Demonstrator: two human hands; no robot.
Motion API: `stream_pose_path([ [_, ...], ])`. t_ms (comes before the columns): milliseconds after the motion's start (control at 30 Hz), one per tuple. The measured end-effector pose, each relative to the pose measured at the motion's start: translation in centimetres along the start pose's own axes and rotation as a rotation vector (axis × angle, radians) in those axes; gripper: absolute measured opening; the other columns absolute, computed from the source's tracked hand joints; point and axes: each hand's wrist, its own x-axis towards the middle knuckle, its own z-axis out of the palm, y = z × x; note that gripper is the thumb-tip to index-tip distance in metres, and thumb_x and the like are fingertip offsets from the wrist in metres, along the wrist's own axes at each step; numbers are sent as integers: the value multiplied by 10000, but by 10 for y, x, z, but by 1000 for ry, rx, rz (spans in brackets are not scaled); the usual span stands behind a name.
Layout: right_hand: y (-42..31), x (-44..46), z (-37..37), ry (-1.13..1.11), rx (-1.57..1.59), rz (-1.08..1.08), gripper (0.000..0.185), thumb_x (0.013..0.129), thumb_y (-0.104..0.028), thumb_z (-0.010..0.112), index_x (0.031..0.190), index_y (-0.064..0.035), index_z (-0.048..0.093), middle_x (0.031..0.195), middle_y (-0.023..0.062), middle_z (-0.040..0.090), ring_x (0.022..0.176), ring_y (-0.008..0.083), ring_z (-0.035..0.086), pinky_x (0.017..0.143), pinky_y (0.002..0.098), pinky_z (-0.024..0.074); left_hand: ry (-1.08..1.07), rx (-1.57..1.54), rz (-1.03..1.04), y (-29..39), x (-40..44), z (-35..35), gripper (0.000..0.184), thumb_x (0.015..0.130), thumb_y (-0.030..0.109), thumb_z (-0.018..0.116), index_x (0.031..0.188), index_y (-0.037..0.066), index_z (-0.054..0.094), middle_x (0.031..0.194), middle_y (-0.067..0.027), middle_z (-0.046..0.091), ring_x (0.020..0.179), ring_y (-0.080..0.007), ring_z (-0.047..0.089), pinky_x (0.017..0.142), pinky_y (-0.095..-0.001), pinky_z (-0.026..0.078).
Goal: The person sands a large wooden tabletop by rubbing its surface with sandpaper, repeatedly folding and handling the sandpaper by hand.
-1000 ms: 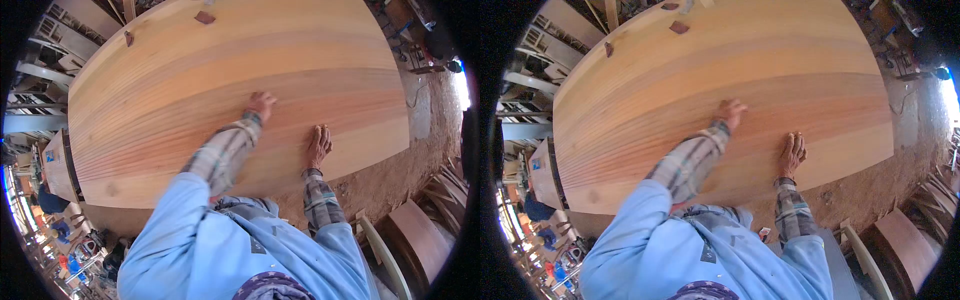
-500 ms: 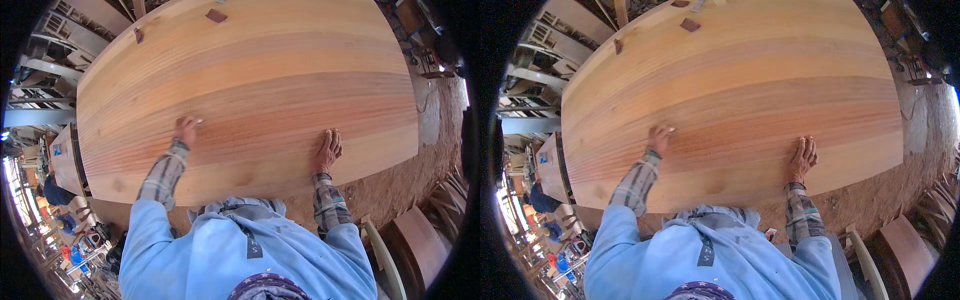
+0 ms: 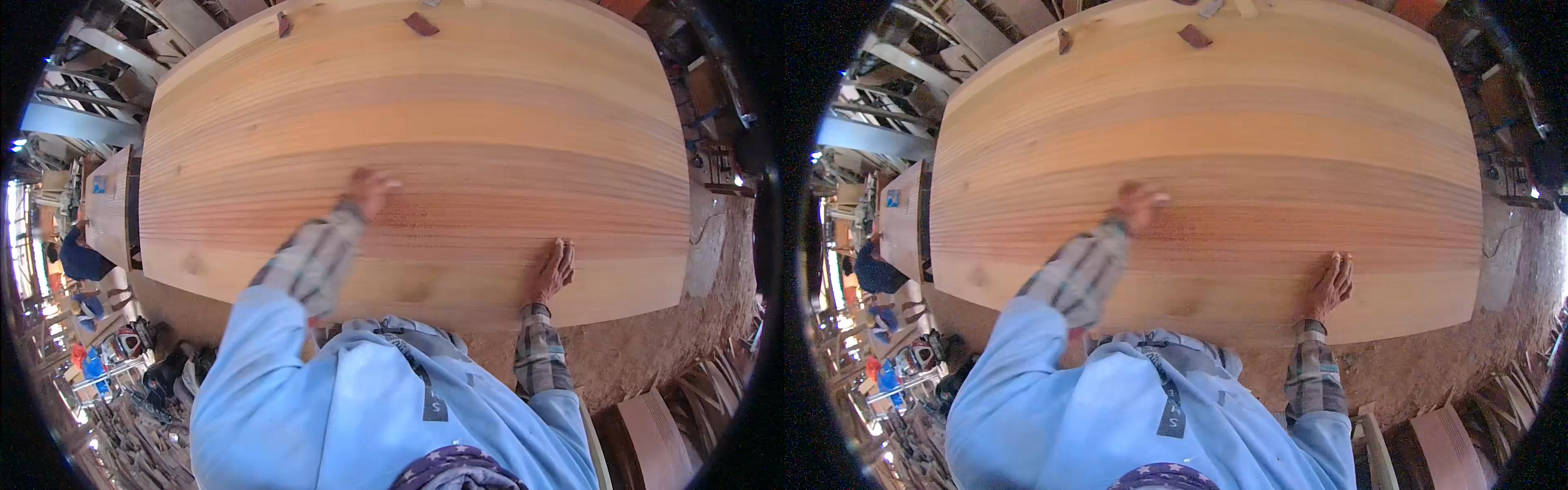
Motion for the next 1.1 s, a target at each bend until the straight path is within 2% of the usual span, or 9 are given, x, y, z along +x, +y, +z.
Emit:
stream_pose_path([
  [133,-10,4,-11,-31,-21,1,430,970,-278,461,1372,-126,448,1481,120,382,1367,292,335,1084,469,227,-233,224,-261,-92,-72,-117,191,816,114,601,972,161,702,973,-107,633,988,-308,585,831,-404,498],
  [200,-10,3,-10,-22,-32,18,429,970,-278,462,1370,-123,445,1487,110,375,1377,285,321,1087,469,224,-156,107,-185,-84,-62,-74,219,815,97,598,1005,155,689,1013,-114,622,1011,-305,571,858,-404,488],
  [367,2,1,4,-45,-93,18,425,977,-275,444,1381,-145,438,1483,92,386,1379,274,327,1085,472,222,101,-168,51,81,61,95,277,793,77,543,1050,133,630,1111,-110,567,1087,-291,532,945,-424,438],
  [467,-2,1,-1,-53,-89,40,420,979,-280,440,1376,-146,440,1490,96,378,1378,285,328,1084,472,226,-286,-299,-55,160,139,59,380,825,73,539,1170,214,616,1289,-95,557,1247,-322,461,1069,-476,360],
  [567,-8,1,-6,-30,-43,33,422,982,-274,430,1385,-149,434,1488,109,378,1376,290,330,1084,474,225,-203,-225,44,123,96,39,347,833,73,537,1141,200,634,1266,-87,581,1228,-324,483,1059,-473,363],
  [667,-11,0,-10,1,16,4,427,980,-269,430,1388,-145,432,1483,120,380,1372,295,333,1083,477,223,60,-256,18,-17,-22,29,363,790,59,602,1130,181,640,1161,-109,610,1134,-319,526,996,-449,416],
  [800,-19,3,-14,9,-24,14,424,981,-268,426,1383,-135,437,1479,130,379,1365,300,339,1082,482,220,-262,166,-277,-112,-101,-124,230,795,107,624,1000,192,685,949,-57,635,945,-255,581,914,-438,423],
  [967,-4,-1,-3,16,-39,-20,423,985,-291,436,1379,-136,437,1486,110,374,1367,289,340,1079,485,227,164,-87,54,5,-16,-21,240,788,41,577,952,179,684,914,-68,597,875,-286,571,720,-435,490],
  [1100,-11,-2,-6,-21,-65,43,429,986,-327,439,1374,-144,442,1478,91,393,1372,281,340,1079,482,232,-10,-267,30,88,60,30,217,802,100,597,979,196,676,945,-64,598,985,-292,552,861,-441,456],
])
